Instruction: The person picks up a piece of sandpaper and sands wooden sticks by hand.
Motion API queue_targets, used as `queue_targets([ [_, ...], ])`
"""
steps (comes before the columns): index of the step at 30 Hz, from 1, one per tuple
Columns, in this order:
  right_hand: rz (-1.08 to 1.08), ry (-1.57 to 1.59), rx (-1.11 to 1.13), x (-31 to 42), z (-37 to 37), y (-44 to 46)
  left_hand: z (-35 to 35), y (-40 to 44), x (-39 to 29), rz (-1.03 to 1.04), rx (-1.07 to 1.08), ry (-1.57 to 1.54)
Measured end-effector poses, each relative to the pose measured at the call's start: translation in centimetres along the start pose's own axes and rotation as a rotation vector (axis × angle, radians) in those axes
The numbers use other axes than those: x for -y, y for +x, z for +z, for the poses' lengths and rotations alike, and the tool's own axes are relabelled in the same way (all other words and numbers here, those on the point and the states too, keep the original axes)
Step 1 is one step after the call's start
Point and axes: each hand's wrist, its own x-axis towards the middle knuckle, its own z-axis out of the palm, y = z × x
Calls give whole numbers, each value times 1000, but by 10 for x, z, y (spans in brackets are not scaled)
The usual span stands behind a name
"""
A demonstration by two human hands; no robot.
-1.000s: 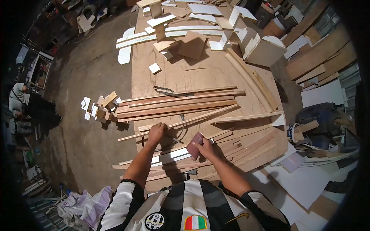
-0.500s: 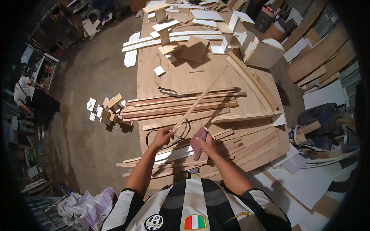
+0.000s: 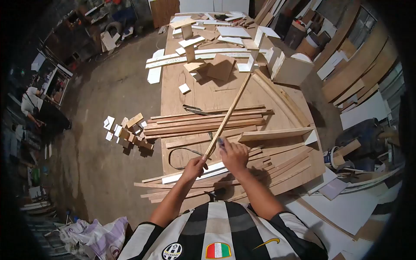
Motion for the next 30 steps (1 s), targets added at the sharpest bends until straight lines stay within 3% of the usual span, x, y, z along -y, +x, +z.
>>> queue_targets([
  [3,-24,-111,78,22,20,-25,9,-4,21,33,-29,185],
  [5,-38,-108,170,29,19,-41,18,-13,34,333,-131,366],
  [7,-107,76,68,36,14,-47,16,-25,34,412,-123,314],
  [8,-31,167,253,39,9,-54,13,-35,36,207,-101,196],
  [9,-31,168,255,40,9,-57,10,-47,36,-1,-79,77],
  [11,-205,278,125,39,13,-61,2,-59,45,9,-54,-54],
  [14,-205,247,231,48,15,-60,0,-79,40,42,-196,-78],
  [17,-235,216,300,59,12,-51,-11,-83,44,55,-160,-124],
  [21,-68,230,525,63,7,-34,-19,-84,42,130,-166,-208],
  [23,415,1034,487,62,13,-26,-22,-88,35,171,-155,-209],
  [24,320,1078,420,64,15,-17,-19,-91,24,206,-163,-144],
  [27,302,1153,450,67,8,2,-24,-88,14,293,-166,-61],
  [30,399,1270,491,66,7,14,-32,-85,6,386,-175,9],
])
